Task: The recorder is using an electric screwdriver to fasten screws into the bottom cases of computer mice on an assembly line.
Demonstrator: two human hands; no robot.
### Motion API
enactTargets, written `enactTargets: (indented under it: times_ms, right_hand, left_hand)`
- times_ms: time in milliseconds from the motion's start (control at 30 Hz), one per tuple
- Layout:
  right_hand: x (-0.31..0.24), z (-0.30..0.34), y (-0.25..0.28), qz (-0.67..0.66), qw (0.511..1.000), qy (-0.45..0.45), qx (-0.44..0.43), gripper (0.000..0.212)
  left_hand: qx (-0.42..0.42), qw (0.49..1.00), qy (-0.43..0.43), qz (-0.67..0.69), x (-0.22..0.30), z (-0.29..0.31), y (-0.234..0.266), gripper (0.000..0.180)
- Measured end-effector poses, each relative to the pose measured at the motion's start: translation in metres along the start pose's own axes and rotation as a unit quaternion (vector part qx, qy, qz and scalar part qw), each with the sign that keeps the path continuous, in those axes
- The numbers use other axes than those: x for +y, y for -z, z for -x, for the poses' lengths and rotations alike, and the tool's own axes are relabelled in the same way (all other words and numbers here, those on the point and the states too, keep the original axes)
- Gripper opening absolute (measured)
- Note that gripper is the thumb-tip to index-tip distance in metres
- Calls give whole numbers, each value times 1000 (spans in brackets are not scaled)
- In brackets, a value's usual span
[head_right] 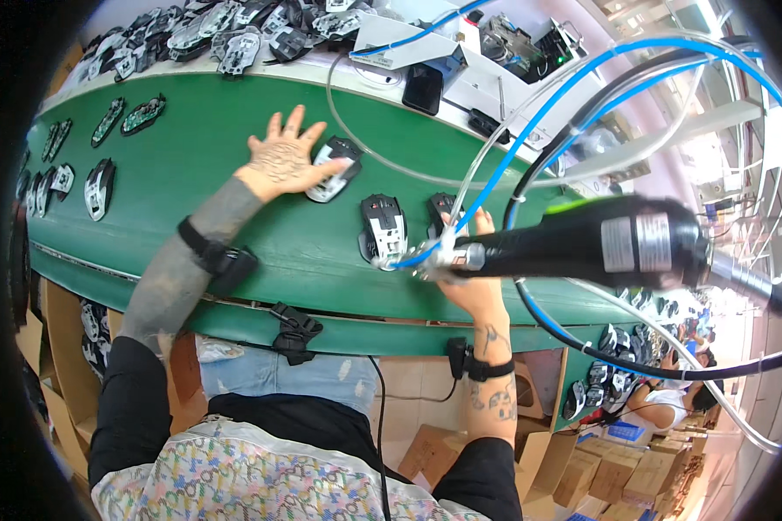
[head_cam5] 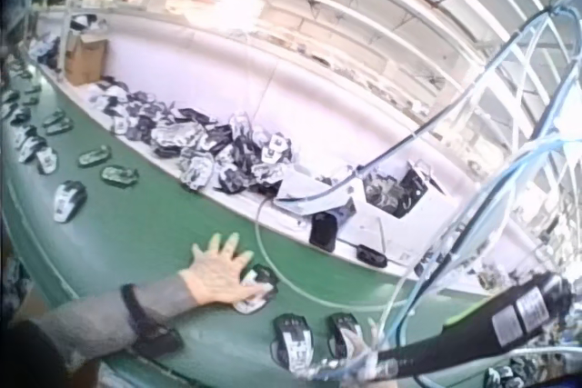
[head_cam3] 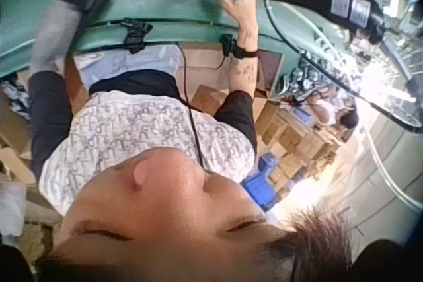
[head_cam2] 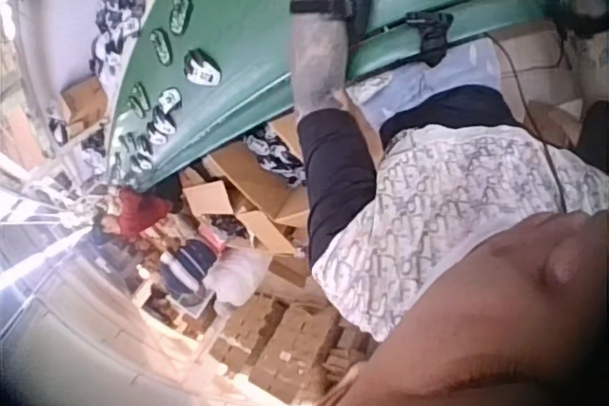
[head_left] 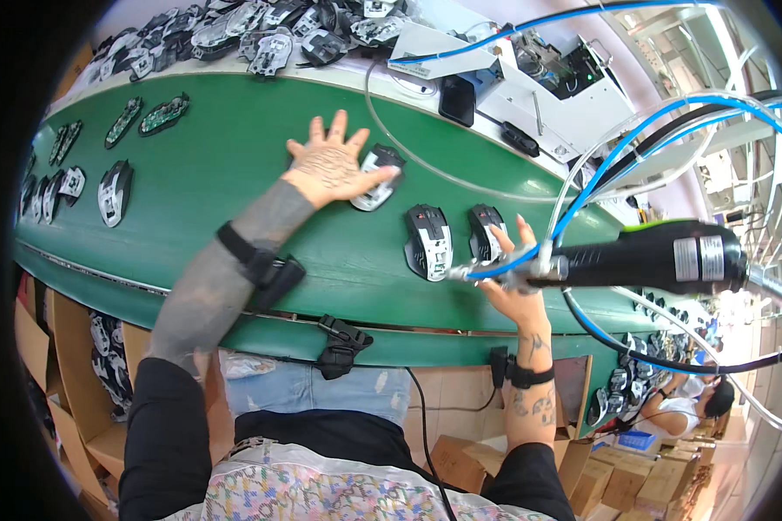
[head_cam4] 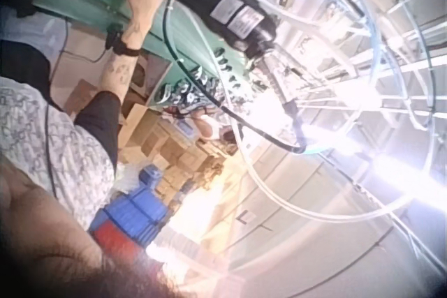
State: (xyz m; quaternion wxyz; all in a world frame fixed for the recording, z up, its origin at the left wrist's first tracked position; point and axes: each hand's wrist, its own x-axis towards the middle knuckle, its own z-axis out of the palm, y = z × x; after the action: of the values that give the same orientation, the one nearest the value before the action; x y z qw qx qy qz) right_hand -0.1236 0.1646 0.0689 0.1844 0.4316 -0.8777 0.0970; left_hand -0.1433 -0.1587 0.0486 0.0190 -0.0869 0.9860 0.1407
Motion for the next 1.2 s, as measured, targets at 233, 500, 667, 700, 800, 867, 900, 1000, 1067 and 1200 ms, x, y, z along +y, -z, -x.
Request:
enactTargets:
  times_ms: [233,500,667,700,800,867,900,1000,1067,1200]
  right_hand:
    - [-15,-48,-42,31,966,-170,-191,71]
    - [-54,-61,-66,-4,972,-181,-150,88]
    - [-40,-46,-58,8,982,-158,-104,82]
    - [-37,-50,-60,7,977,-196,-81,74]
    - [-18,-61,-64,-29,963,-255,-78,61]
    - [-16,-69,-66,-37,956,-280,-84,57]
    - [-14,-70,-71,-23,960,-268,-80,56]
    - [-3,-63,-80,-6,968,-241,-70,49]
    - [23,-54,-73,-242,935,-258,-14,46]
    - [36,-52,-47,-666,588,-429,162,54]
  left_hand:
    - [31,997,-66,20,17,0,-11,81]
    - [58,998,0,-22,-64,26,9,66]
    - [88,990,104,-37,-133,46,28,70]
    - [94,988,112,-40,-144,51,27,70]
    - [115,986,113,-34,-153,57,25,70]
    - [130,984,112,-44,-151,57,24,63]
    - [128,985,111,-41,-151,58,22,63]
    - [149,982,108,-45,-156,62,17,62]
    - [163,981,96,-39,-154,60,18,62]
    - [159,982,92,-43,-154,60,16,62]
